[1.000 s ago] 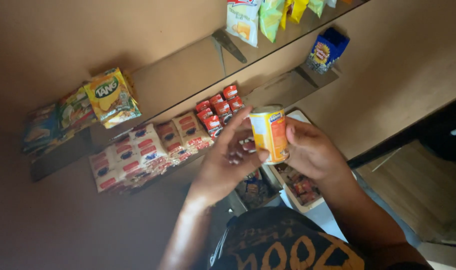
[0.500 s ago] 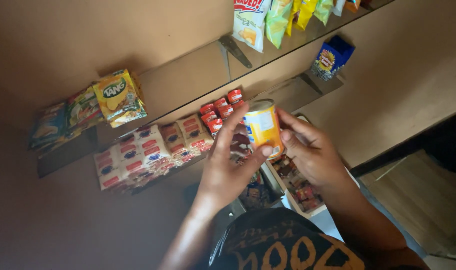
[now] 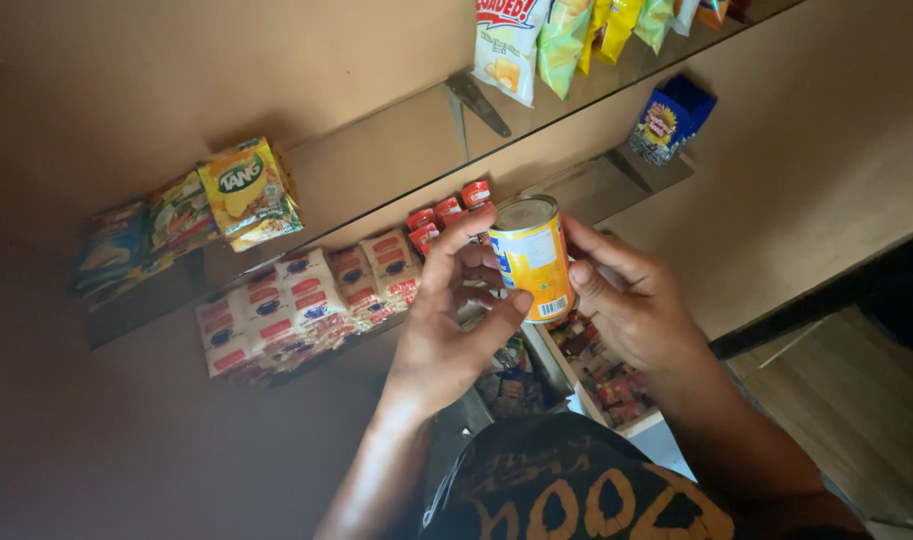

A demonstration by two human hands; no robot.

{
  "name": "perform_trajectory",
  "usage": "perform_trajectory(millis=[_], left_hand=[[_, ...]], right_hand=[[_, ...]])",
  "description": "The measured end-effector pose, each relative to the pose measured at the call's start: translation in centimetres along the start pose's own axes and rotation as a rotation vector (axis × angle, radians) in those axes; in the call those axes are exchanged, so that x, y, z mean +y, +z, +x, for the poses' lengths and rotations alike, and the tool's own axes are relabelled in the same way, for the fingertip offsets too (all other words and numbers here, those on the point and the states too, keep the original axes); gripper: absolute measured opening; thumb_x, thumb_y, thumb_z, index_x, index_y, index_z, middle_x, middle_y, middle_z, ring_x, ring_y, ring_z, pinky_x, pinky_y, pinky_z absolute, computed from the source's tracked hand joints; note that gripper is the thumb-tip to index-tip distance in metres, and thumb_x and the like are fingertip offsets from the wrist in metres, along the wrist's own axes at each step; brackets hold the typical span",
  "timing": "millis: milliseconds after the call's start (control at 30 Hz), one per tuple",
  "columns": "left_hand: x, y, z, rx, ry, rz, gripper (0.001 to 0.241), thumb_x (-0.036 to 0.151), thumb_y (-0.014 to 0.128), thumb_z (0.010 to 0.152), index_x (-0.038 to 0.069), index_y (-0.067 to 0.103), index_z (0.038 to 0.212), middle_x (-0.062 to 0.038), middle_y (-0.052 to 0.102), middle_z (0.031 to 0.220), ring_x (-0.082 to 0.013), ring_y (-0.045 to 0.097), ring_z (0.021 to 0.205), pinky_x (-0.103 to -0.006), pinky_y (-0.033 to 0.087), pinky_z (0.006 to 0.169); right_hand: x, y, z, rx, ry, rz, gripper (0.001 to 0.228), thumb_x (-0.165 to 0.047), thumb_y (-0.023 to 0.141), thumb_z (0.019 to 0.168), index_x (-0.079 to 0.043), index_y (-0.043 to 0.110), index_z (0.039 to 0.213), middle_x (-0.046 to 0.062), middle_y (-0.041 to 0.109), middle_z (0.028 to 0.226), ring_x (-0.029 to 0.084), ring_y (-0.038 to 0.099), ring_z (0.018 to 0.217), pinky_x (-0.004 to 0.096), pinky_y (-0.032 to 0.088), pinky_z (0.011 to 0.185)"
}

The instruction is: Organizing and stocking various canned foods, sauce bottles, and snack packs on shelves.

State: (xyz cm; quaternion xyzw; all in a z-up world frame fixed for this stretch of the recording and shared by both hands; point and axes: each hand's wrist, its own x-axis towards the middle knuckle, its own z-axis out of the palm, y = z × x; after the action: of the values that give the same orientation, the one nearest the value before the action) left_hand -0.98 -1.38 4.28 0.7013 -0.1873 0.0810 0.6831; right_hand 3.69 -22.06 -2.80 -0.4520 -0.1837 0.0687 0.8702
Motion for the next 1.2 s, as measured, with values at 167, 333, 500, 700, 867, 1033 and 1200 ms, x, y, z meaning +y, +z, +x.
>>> perform_trajectory(millis=[167, 333, 500, 700, 867, 1033, 1200], left_hand=[[0.2, 0.0, -0.3, -0.003, 0.008, -0.016, 0.072, -0.001, 0.075, 0.093, 0.012, 0.041, 0.156, -0.003, 0.064, 0.116, -0.0137, 0.062, 0.111, -0.0293, 0.053, 0.093], [0.5, 0.0, -0.4, -0.005, 0.003, -0.045, 0.073, -0.002, 0.074, 0.093, 0.013, 0.040, 0.157, -0.004, 0.064, 0.117, -0.0141, 0.062, 0.112, -0.0297, 0.054, 0.094], [0.1, 0.0, -0.5, 0.002, -0.001, -0.076, 0.074, -0.003, 0.074, 0.094, 0.013, 0.040, 0.157, -0.004, 0.062, 0.117, -0.0144, 0.062, 0.111, -0.0297, 0.054, 0.094], [0.2, 0.6, -0.6, 0.025, 0.013, -0.127, 0.077, -0.004, 0.072, 0.095, 0.014, 0.037, 0.160, -0.005, 0.060, 0.125, -0.0147, 0.061, 0.115, -0.0307, 0.054, 0.097], [-0.1, 0.9, -0.8, 0.038, 0.028, -0.103, 0.081, -0.005, 0.073, 0.093, 0.015, 0.035, 0.162, -0.005, 0.058, 0.131, -0.0155, 0.058, 0.121, -0.0313, 0.053, 0.098], [0.1, 0.7, -0.7, 0.012, 0.057, -0.090, 0.089, -0.009, 0.073, 0.090, 0.014, 0.030, 0.165, -0.004, 0.055, 0.137, -0.0151, 0.056, 0.124, -0.0314, 0.052, 0.100], [0.1, 0.5, -1.0, -0.027, -0.019, -0.228, 0.093, -0.013, 0.070, 0.090, 0.014, 0.027, 0.168, -0.003, 0.054, 0.134, -0.0148, 0.057, 0.121, -0.0314, 0.052, 0.103]], right_hand=[[-0.3, 0.2, -0.1, -0.057, -0.051, -0.021, 0.051, -0.002, 0.057, 0.104, 0.000, 0.046, 0.154, 0.017, 0.054, 0.153, 0.025, 0.056, 0.137, 0.043, 0.047, 0.114], [-0.3, 0.2, -0.3, -0.040, -0.055, -0.062, 0.051, 0.000, 0.057, 0.104, 0.000, 0.047, 0.154, 0.017, 0.054, 0.153, 0.024, 0.055, 0.138, 0.042, 0.046, 0.115], [-0.6, 0.9, -0.5, -0.062, -0.068, -0.021, 0.050, 0.001, 0.057, 0.104, 0.000, 0.047, 0.153, 0.018, 0.055, 0.153, 0.025, 0.055, 0.139, 0.044, 0.047, 0.115], [-0.7, 1.4, -0.5, -0.062, -0.122, -0.059, 0.052, 0.001, 0.059, 0.104, 0.000, 0.047, 0.155, 0.018, 0.056, 0.151, 0.024, 0.055, 0.139, 0.042, 0.045, 0.118], [-1.2, 2.6, -0.5, -0.065, -0.158, -0.143, 0.055, -0.002, 0.061, 0.104, 0.002, 0.044, 0.156, 0.017, 0.055, 0.152, 0.023, 0.054, 0.139, 0.042, 0.045, 0.118], [-1.6, 3.4, -0.6, -0.029, -0.138, -0.166, 0.056, -0.003, 0.060, 0.104, 0.002, 0.042, 0.157, 0.018, 0.056, 0.151, 0.024, 0.055, 0.138, 0.041, 0.046, 0.116], [-1.4, 3.4, -0.6, -0.015, -0.101, -0.097, 0.056, -0.004, 0.060, 0.104, 0.001, 0.043, 0.157, 0.018, 0.056, 0.151, 0.025, 0.057, 0.136, 0.042, 0.047, 0.115]])
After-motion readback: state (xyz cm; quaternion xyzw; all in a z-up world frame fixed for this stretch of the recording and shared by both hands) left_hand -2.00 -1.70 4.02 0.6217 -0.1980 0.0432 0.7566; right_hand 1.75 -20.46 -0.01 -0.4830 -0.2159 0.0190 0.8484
